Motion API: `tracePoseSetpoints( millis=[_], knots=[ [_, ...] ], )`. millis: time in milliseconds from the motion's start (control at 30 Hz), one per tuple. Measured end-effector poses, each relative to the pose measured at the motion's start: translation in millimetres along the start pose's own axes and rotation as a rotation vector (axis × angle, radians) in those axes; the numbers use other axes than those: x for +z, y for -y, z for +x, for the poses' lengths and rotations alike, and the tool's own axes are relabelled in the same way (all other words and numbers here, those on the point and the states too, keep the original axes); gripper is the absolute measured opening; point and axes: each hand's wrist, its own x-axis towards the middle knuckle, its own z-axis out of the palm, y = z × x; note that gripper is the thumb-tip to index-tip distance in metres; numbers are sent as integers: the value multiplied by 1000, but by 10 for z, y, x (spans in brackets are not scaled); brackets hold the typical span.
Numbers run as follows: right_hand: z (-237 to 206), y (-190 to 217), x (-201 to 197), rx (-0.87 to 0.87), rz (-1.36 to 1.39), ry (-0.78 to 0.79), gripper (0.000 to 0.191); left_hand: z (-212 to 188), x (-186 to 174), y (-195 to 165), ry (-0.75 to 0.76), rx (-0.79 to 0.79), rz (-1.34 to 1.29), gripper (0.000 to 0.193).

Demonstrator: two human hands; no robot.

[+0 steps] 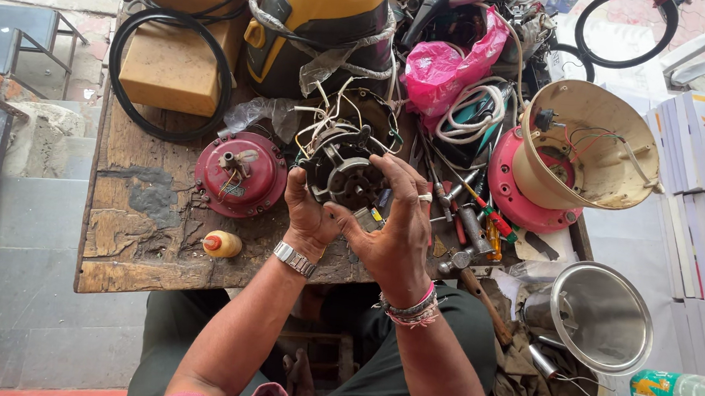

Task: The person holds a small electric motor rotor and uses a screwdriver and a hammer to adjust its internal components. They repeatedly tap the rotor with the hammer while rotating it by hand, then switch to using the screwdriver to pry or align parts inside the rotor.

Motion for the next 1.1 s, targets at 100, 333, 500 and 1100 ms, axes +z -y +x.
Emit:
tracePoseSetpoints(
  millis=[100, 333, 500, 1100],
  knots=[
    [-5, 23, 0, 54, -87, 56, 86, -17, 89, -70, 47, -14, 24, 62],
    [72, -20, 24, 34, -93, 85, 78, -15, 411, -233, 130, 107, 139, 68],
    [54, -80, 43, 9, -128, 79, 77, -11, 449, -276, 155, 85, 157, 70],
    [-135, -752, 234, 557, 921, 209, 74, -110, 409, -243, -13, 326, 498, 88]
  ],
)
